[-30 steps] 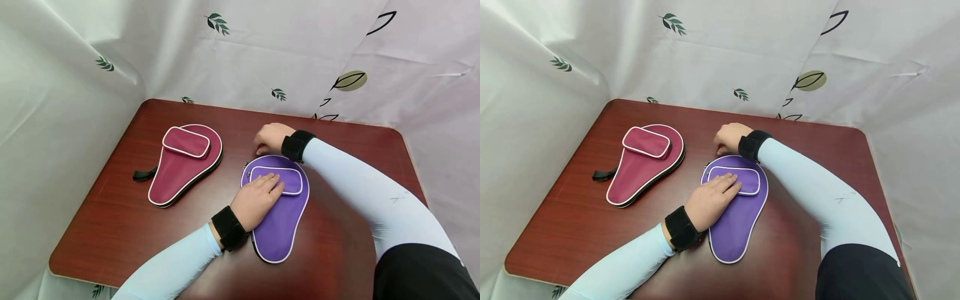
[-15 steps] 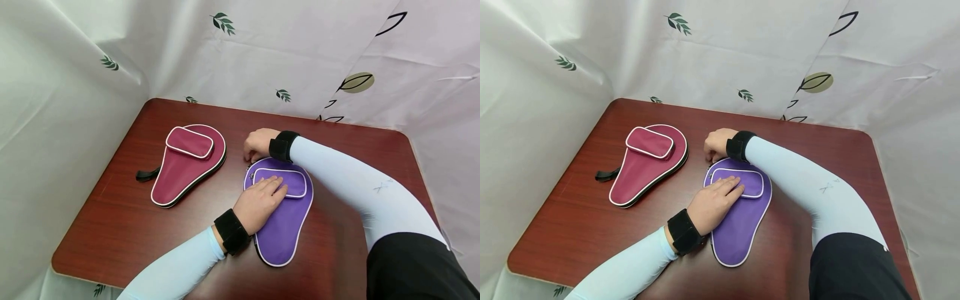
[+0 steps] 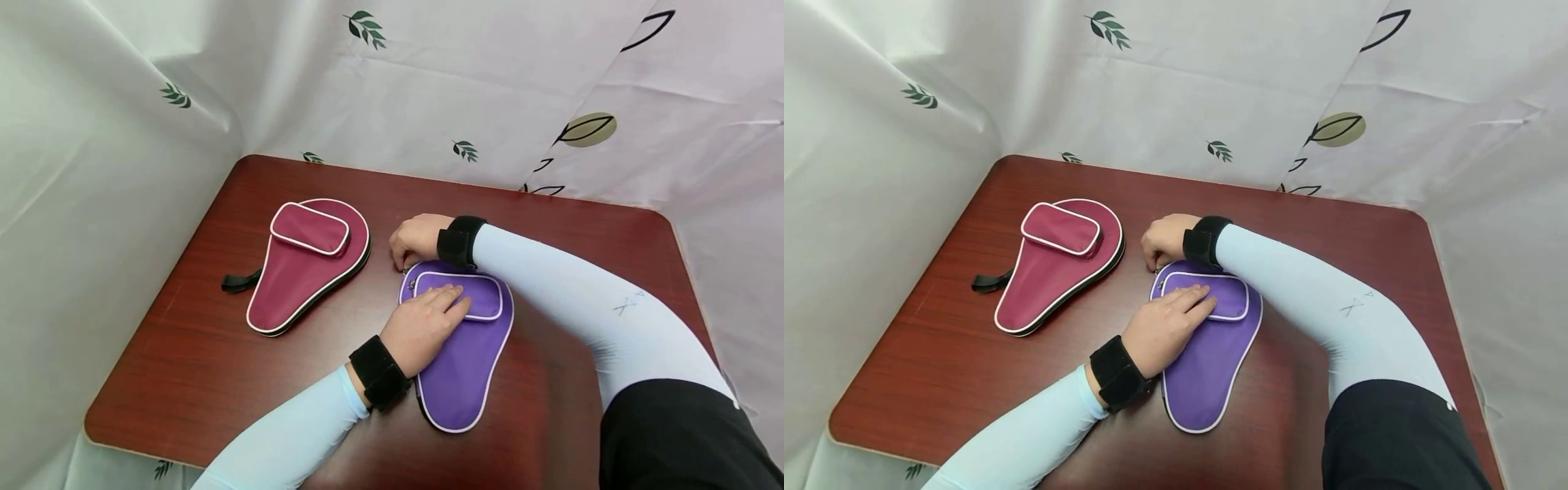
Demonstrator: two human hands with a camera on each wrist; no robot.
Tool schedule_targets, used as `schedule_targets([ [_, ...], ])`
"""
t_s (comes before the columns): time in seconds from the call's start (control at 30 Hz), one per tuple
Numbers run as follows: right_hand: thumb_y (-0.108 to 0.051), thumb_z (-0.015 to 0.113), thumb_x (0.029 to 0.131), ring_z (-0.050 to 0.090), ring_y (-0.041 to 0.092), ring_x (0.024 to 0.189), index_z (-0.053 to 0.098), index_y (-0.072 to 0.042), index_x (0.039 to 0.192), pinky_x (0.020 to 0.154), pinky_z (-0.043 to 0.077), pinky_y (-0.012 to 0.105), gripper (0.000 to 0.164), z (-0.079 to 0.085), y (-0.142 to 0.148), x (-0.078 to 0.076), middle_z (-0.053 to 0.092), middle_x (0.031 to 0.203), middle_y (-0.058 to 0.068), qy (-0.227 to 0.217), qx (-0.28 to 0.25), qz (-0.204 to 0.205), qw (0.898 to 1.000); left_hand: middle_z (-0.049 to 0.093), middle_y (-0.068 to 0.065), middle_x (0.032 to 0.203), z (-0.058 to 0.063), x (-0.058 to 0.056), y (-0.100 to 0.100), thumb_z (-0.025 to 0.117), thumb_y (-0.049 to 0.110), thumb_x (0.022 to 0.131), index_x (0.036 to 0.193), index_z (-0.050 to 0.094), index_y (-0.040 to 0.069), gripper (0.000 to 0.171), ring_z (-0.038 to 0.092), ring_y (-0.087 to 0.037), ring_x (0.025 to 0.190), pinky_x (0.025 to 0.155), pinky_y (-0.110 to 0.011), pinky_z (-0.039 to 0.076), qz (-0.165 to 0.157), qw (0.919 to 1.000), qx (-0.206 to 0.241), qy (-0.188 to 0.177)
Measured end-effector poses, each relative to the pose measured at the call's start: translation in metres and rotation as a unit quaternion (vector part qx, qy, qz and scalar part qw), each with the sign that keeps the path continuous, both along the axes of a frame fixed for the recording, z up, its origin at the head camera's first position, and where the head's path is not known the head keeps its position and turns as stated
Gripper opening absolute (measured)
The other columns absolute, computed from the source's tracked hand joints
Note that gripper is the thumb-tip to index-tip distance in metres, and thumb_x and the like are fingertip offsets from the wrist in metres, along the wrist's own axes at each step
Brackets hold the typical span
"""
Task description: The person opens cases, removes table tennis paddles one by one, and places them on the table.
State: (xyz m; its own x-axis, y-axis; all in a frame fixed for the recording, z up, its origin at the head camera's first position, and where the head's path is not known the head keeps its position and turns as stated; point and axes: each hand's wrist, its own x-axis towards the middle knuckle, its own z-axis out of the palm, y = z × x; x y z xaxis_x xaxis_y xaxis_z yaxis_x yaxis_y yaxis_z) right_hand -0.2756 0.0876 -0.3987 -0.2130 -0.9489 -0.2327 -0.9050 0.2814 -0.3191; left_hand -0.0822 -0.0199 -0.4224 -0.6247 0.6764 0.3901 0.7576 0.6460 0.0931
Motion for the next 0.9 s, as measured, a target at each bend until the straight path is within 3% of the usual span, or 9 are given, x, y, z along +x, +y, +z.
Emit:
schedule_targets([
  [0.2, -0.007, 0.084, 0.092, 0.073, 0.014, 0.096, 0.086, -0.023, 0.095, 0.083, 0.060, 0.043, 0.017, 0.000, 0.008, -0.002, 0.076, 0.102, -0.012, 0.007, -0.021, 0.001, 1.000, 0.072, -0.010, 0.139, 0.002, -0.003, 0.002, 0.069, 0.009, 0.104, 0.136, 0.075, 0.008, 0.032, 0.070, -0.023, 0.126, 0.107, -0.035, 0.056, 0.022, 0.9997, -0.003, 0.006],
  [0.47, -0.009, 0.083, 0.094, 0.074, 0.012, 0.094, 0.086, -0.023, 0.095, 0.078, 0.060, 0.044, 0.015, 0.000, 0.019, -0.002, 0.078, 0.101, -0.012, 0.018, -0.043, -0.005, 0.999, 0.074, -0.008, 0.134, 0.003, -0.004, 0.009, 0.067, 0.009, 0.105, 0.135, 0.074, 0.006, 0.031, 0.071, -0.022, 0.122, 0.105, -0.033, 0.056, 0.026, 0.9990, -0.027, 0.025],
  [0.9, -0.007, 0.080, 0.095, 0.072, 0.014, 0.091, 0.084, -0.023, 0.092, 0.076, 0.059, 0.045, 0.016, 0.000, 0.029, -0.004, 0.075, 0.098, -0.011, 0.048, -0.037, -0.026, 0.998, 0.076, -0.010, 0.128, 0.002, -0.002, 0.011, 0.066, 0.011, 0.106, 0.134, 0.074, 0.004, 0.030, 0.073, -0.023, 0.115, 0.098, -0.036, 0.059, 0.029, 0.9980, -0.036, 0.042],
])
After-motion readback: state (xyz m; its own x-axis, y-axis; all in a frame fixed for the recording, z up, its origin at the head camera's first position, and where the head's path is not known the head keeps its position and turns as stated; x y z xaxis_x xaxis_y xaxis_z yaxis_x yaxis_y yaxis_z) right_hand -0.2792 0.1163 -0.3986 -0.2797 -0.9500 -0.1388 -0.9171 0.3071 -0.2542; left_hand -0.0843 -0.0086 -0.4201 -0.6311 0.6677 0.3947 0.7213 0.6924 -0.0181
